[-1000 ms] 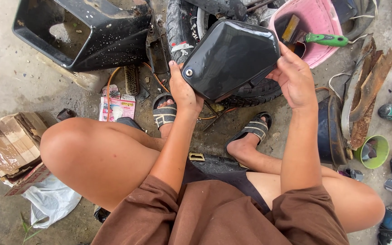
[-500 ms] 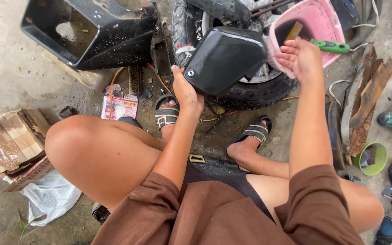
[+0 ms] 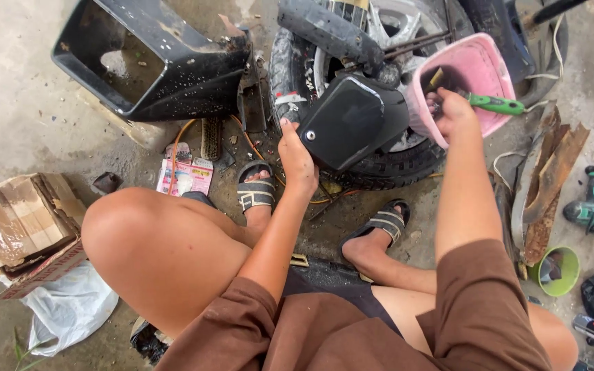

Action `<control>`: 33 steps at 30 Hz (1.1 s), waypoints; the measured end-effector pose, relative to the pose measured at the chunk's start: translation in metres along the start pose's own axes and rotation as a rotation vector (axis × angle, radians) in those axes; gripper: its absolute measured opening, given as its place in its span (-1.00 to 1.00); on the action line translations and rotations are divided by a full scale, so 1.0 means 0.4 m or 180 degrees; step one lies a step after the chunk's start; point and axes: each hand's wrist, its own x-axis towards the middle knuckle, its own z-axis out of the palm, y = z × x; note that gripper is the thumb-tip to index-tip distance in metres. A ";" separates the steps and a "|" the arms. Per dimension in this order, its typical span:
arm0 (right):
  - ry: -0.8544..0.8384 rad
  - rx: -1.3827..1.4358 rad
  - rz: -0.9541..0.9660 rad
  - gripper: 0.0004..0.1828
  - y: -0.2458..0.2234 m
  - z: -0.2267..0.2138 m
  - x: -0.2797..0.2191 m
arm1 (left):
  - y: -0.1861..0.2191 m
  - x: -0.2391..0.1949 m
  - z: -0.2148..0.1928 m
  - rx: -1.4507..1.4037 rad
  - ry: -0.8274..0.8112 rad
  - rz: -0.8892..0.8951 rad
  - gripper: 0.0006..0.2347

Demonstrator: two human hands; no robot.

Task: Sanding a black plastic motorcycle part manually with sandpaper to prepare it for painting or finishing.

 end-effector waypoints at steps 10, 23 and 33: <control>-0.1156 -0.0745 -0.0733 -0.44 -0.229 0.304 -0.657 | -0.068 0.012 0.019 0.0482 0.0074 -0.0356 -0.56; 0.0397 -0.3332 -0.2946 -0.47 -0.140 0.370 -0.734 | -0.088 0.022 0.019 0.0019 -0.0156 -0.0225 -0.55; 0.0258 -0.4344 -0.3333 0.19 -0.056 0.450 -0.712 | -0.064 0.025 0.002 -0.0149 0.0006 -0.0344 -0.56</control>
